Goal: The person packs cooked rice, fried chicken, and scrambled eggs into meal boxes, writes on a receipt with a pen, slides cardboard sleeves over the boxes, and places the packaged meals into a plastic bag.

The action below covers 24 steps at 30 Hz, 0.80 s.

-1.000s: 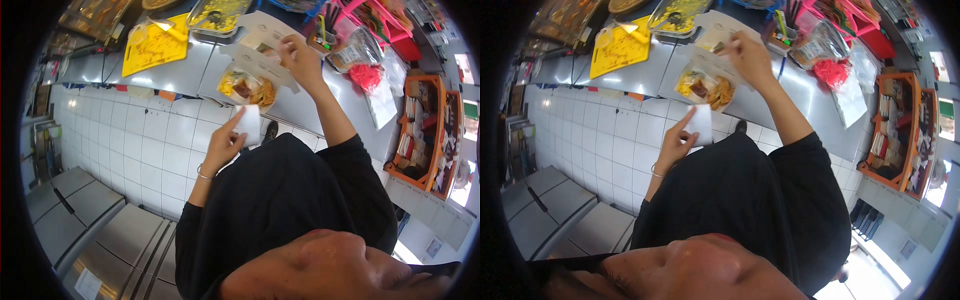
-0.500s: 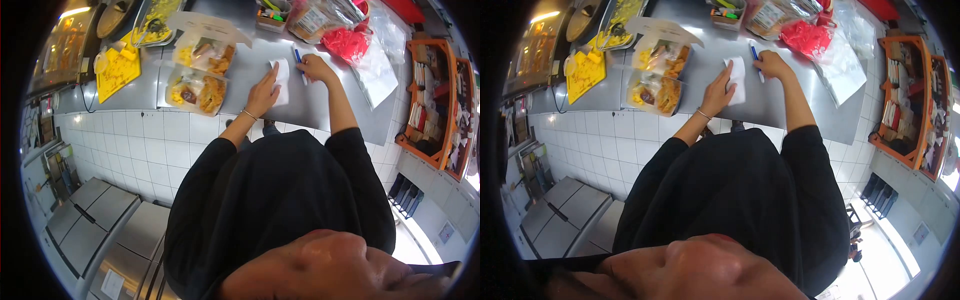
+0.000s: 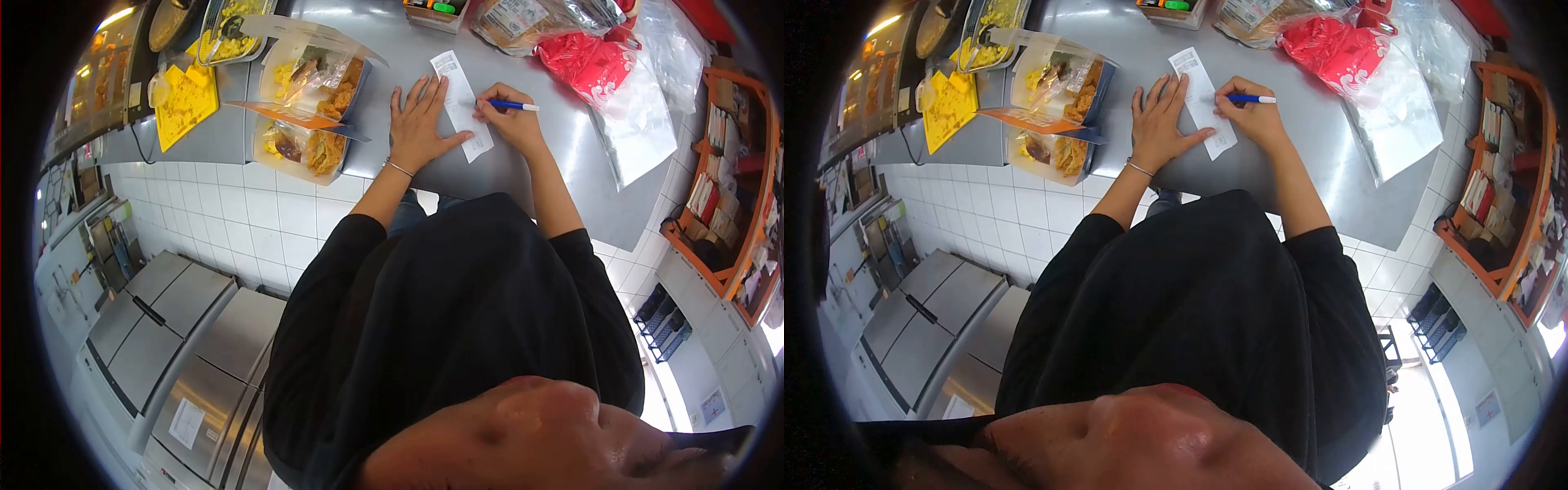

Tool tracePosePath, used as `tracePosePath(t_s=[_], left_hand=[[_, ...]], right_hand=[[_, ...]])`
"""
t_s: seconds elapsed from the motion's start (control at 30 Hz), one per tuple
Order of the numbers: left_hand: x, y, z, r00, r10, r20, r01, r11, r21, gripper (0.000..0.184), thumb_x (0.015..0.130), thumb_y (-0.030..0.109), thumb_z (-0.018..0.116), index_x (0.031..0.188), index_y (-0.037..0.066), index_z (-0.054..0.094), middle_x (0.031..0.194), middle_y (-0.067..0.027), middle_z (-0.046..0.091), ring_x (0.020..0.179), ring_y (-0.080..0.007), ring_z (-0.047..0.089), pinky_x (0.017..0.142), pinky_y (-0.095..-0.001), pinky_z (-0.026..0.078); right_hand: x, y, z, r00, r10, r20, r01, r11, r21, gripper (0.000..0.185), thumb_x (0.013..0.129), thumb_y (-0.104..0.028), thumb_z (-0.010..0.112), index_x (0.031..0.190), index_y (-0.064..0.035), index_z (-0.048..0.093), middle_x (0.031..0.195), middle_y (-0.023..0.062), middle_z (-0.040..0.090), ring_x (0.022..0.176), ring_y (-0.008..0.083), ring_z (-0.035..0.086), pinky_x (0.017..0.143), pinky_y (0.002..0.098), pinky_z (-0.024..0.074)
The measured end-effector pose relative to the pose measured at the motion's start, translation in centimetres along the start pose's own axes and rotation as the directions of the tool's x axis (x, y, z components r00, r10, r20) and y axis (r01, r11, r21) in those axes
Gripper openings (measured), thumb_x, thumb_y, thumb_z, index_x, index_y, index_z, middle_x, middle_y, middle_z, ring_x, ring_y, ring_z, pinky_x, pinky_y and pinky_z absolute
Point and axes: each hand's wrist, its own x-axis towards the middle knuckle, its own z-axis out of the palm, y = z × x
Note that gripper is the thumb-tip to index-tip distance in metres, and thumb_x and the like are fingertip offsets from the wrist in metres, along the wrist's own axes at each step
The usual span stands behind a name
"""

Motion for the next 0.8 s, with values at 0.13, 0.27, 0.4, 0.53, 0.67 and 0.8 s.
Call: tracePosePath(t_s=[0.13,0.27,0.4,0.53,0.67,0.8], left_hand=[[-0.1,-0.2,0.3,1.000,0.001,-0.003,-0.001,1.000,0.002,0.107,0.069,0.072,0.070,0.151,0.010,0.038,0.147,-0.0083,0.049,0.142,-0.0249,0.035,0.116,-0.0554,0.013],[0.0,-0.2,0.3,1.000,-0.002,-0.015,0.002,1.000,0.006,0.108,0.069,0.074,0.068,0.151,0.010,0.038,0.147,-0.0081,0.049,0.142,-0.0252,0.035,0.116,-0.0561,0.013],[-0.1,-0.3,0.5,0.999,-0.001,-0.033,0.000,0.999,-0.033,0.109,0.068,0.076,0.067,0.152,0.012,0.038,0.149,-0.0083,0.047,0.143,-0.0260,0.034,0.116,-0.0570,0.012],[-0.1,-0.2,0.3,1.000,0.007,-0.022,-0.008,0.999,-0.035,0.105,0.069,0.073,0.069,0.150,0.014,0.039,0.152,-0.0087,0.043,0.144,-0.0249,0.031,0.116,-0.0582,0.011],[-0.7,0.1,-3.7,0.998,0.064,0.008,-0.061,0.974,-0.216,0.083,0.076,0.046,0.075,0.147,0.016,0.045,0.150,-0.0121,0.046,0.140,-0.0271,0.037,0.113,-0.0570,0.024],[-2.7,-1.1,-14.5,0.945,0.326,0.021,-0.194,0.612,-0.767,0.047,0.082,0.009,0.069,0.129,0.007,0.063,0.129,-0.0161,0.064,0.126,-0.0310,0.056,0.103,-0.0442,0.043]], right_hand=[[0.2,-0.6,-0.6,0.992,0.065,0.108,-0.059,0.997,-0.053,0.007,0.088,-0.005,0.068,0.090,0.0014,0.064,0.078,0.0047,0.067,0.070,0.0101,0.067,0.063,0.0224,0.0545],[0.1,-1.4,-1.1,0.993,0.025,0.117,0.010,0.957,-0.291,0.008,0.089,-0.007,0.068,0.091,-0.0002,0.064,0.079,0.0063,0.068,0.069,0.0125,0.068,0.062,0.0241,0.0545],[-1.1,-3.9,0.9,0.952,-0.305,0.025,0.251,0.733,-0.632,0.020,0.086,-0.005,0.067,0.106,-0.0072,0.066,0.098,0.0077,0.070,0.089,0.0226,0.070,0.078,0.0353,0.0554],[-2.3,-1.2,3.1,0.926,-0.275,0.257,0.295,0.106,-0.950,0.057,0.084,-0.007,0.061,0.139,-0.0200,0.052,0.149,0.0028,0.046,0.140,0.0257,0.040,0.110,0.0583,0.0338],[-3.3,-0.5,4.4,0.958,-0.217,0.189,0.198,0.022,-0.980,0.067,0.085,-0.003,0.059,0.146,-0.0248,0.046,0.156,0.0038,0.037,0.144,0.0270,0.036,0.112,0.0635,0.0293],[-3.5,-0.8,5.0,0.980,-0.178,0.093,0.107,0.067,-0.992,0.075,0.083,0.003,0.057,0.149,-0.0290,0.042,0.159,0.0063,0.031,0.146,0.0275,0.032,0.113,0.0670,0.0251]])
